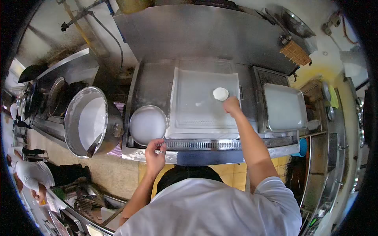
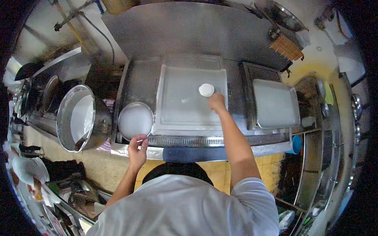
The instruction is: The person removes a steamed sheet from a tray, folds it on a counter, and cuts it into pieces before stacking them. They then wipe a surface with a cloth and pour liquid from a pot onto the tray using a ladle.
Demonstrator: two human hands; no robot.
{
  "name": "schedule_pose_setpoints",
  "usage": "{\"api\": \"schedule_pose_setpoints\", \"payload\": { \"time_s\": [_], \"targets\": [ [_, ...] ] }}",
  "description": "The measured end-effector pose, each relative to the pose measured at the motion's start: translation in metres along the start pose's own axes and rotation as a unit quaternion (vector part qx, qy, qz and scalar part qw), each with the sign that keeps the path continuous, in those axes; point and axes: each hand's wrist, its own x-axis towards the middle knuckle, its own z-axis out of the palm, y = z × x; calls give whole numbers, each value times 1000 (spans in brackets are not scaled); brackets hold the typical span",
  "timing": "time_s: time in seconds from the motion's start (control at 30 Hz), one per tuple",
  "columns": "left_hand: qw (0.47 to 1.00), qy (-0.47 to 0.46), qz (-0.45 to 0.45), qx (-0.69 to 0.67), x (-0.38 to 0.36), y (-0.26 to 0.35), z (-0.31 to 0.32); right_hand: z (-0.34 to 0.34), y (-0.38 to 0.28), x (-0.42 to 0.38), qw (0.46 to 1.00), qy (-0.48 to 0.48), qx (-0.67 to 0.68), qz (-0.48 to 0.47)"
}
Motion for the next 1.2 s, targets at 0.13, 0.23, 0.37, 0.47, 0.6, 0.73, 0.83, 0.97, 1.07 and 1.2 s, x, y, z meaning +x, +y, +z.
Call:
{"api": "schedule_pose_setpoints", "payload": {
  "time_s": [0.13, 0.23, 0.37, 0.47, 0.6, 0.73, 0.83, 0.97, 1.07, 1.2],
  "targets": [
    [1000, -17, -10, -11, 10, 2, -6, 21, 64, 41, 968, 2, -158, -196],
    [999, -31, -37, -26, 16, 1, -13, 9, 36, 7, 959, -6, -241, -146],
    [997, -31, -43, -59, 24, -8, -26, -4, 34, -20, 845, -41, -477, -239],
    [997, -26, -33, -65, 31, -19, -35, 3, 58, -18, 782, -27, -567, -259],
    [998, -30, -31, -53, 39, -37, -45, 2, 45, -47, 785, 21, -580, -218],
    [996, -38, -45, -71, 44, -47, -48, -8, 26, -63, 878, 42, -446, -167],
    [997, -35, -31, -63, 47, -51, -48, -8, 17, -61, 893, 79, -417, -149],
    [998, -36, -7, -54, 50, -45, -40, -8, 4, -34, 904, 91, -387, -156],
    [997, -50, 19, -50, 55, -44, -22, -7, -8, -18, 915, 111, -343, -184],
    [991, -100, 68, 56, 69, -31, 17, -8, -26, 0, 901, 134, -318, -262]
  ]
}}
